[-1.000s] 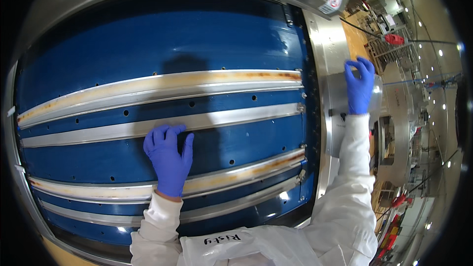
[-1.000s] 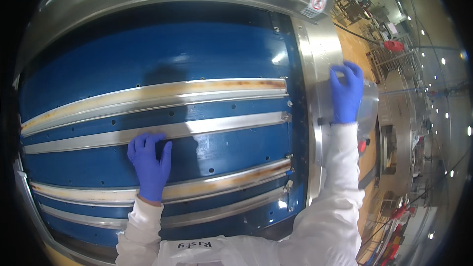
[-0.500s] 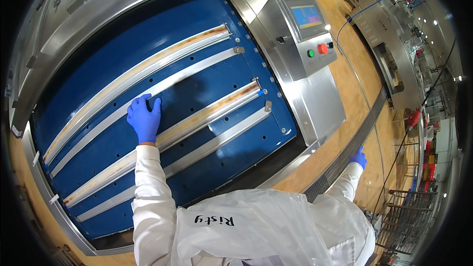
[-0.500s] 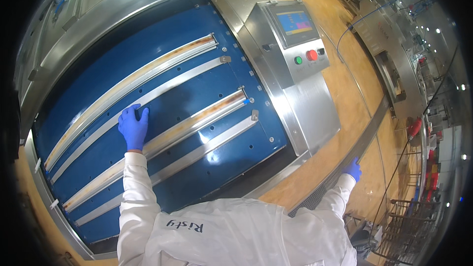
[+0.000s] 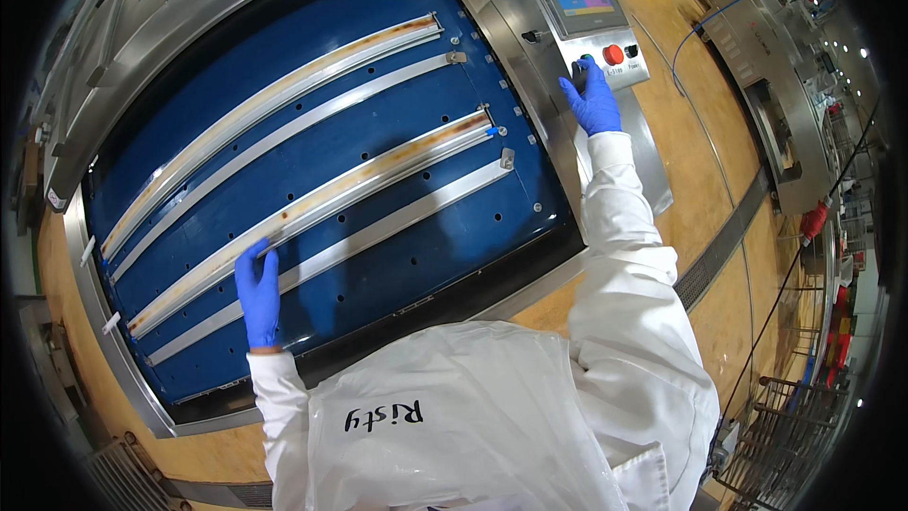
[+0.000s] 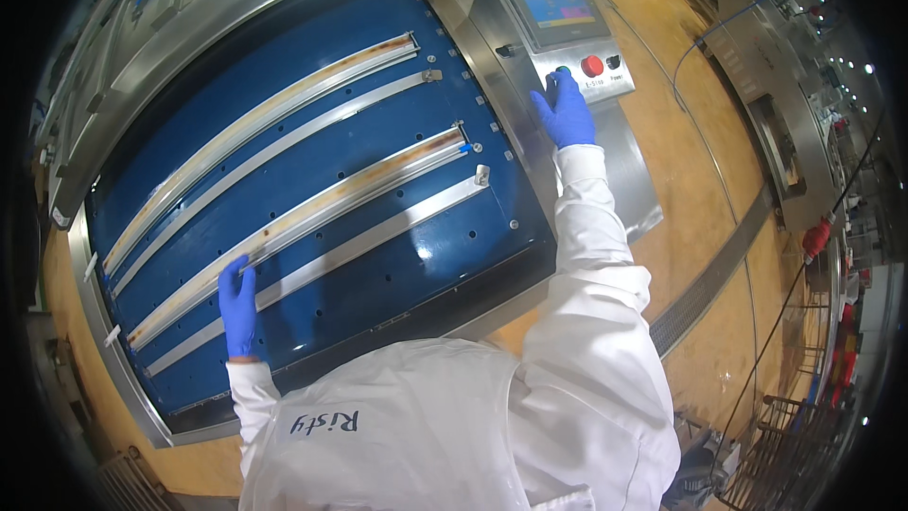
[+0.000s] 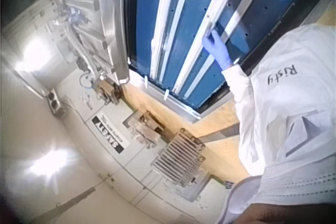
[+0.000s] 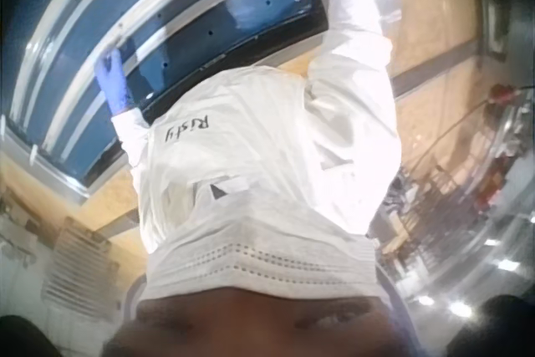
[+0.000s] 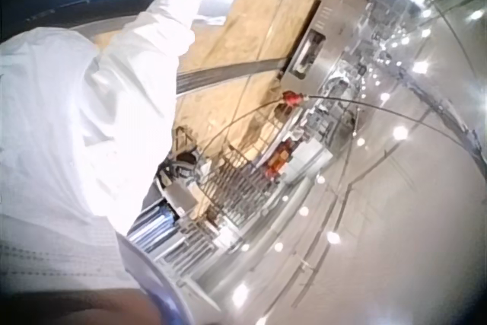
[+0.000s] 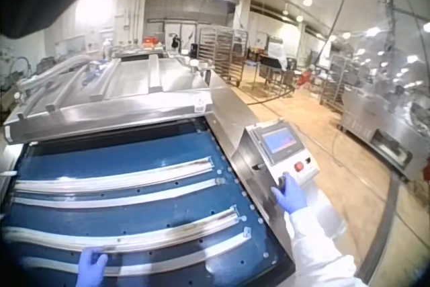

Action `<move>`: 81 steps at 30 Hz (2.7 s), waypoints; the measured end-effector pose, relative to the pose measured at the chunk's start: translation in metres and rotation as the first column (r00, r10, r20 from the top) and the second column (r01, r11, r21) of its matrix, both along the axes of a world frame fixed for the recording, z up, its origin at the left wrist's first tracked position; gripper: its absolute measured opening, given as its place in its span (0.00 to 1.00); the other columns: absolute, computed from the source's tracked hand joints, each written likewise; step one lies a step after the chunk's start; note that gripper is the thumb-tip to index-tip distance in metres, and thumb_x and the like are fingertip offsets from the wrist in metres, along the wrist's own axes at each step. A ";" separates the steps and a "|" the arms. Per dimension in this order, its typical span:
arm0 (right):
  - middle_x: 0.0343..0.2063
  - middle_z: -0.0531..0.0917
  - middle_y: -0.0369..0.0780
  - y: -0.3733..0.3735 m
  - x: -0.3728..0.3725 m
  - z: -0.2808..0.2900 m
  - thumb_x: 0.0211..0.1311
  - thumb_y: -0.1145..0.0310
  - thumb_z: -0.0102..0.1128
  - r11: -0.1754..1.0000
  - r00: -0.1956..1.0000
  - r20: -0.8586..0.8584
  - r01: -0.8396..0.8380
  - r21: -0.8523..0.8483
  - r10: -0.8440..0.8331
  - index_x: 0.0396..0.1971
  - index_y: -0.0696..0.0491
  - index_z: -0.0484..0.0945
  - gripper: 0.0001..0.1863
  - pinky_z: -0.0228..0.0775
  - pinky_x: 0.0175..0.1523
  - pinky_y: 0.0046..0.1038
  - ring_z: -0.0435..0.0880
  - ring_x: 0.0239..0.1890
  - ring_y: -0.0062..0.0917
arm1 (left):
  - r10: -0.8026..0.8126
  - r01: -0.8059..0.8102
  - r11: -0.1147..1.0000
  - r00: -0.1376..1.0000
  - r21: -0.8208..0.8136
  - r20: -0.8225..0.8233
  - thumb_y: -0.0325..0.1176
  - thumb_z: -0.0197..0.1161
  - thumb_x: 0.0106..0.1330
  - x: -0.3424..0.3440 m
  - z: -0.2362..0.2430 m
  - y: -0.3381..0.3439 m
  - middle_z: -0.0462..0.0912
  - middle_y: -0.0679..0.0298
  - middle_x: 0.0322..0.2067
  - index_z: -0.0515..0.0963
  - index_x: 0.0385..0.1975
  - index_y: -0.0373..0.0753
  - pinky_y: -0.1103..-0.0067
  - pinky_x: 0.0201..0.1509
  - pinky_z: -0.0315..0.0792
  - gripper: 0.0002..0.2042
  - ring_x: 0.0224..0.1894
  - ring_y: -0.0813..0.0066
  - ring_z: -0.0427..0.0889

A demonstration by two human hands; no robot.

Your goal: The person operates a touchscreen control panel on a large industrial machine, then repeatedly adjusts and secures metal bars on a blue surface using both hands. The person presses buttons on the control panel multiple times during the process.

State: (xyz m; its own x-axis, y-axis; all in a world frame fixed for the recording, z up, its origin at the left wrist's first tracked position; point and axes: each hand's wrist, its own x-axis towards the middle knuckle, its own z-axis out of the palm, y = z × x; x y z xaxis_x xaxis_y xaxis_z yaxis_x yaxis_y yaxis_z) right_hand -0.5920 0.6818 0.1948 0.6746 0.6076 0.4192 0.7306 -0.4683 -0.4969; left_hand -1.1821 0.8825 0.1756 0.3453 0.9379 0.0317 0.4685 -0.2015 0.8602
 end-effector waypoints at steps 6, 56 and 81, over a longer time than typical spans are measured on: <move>0.55 0.76 0.50 0.023 0.038 -0.004 0.57 0.55 0.69 0.917 0.941 -0.175 0.326 0.231 -0.291 0.57 0.59 0.69 0.34 0.72 0.56 0.35 0.81 0.51 0.36 | 0.245 -0.241 0.965 0.969 -0.107 0.021 0.30 0.59 0.71 -0.081 -0.018 -0.046 0.78 0.60 0.53 0.76 0.53 0.34 0.77 0.64 0.66 0.13 0.56 0.73 0.74; 0.40 0.83 0.45 -0.002 0.183 -0.043 0.52 0.51 0.74 0.868 0.951 -0.164 0.306 0.393 -0.261 0.42 0.64 0.80 0.30 0.72 0.49 0.29 0.79 0.40 0.27 | 0.568 -0.349 0.680 0.807 -0.645 0.163 0.39 0.57 0.73 -0.089 -0.063 -0.177 0.66 0.76 0.15 0.79 0.35 0.41 0.86 0.19 0.59 0.09 0.16 0.88 0.63; 0.49 0.80 0.49 0.006 0.157 -0.049 0.56 0.50 0.72 0.864 0.910 -0.334 0.361 0.352 -0.244 0.56 0.65 0.71 0.38 0.69 0.58 0.28 0.79 0.50 0.30 | 0.526 -0.310 0.715 0.829 -0.627 0.190 0.41 0.57 0.73 -0.111 -0.081 -0.184 0.69 0.73 0.14 0.72 0.23 0.44 0.84 0.15 0.60 0.15 0.13 0.87 0.64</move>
State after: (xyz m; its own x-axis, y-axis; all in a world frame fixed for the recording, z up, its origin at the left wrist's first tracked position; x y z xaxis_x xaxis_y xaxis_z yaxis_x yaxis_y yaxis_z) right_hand -0.4354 0.6877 0.1463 0.9183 0.1752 0.3550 0.3955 -0.3639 -0.8433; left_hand -1.2934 0.6986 0.0950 -0.0191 0.8665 -0.4987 0.0504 0.4990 0.8651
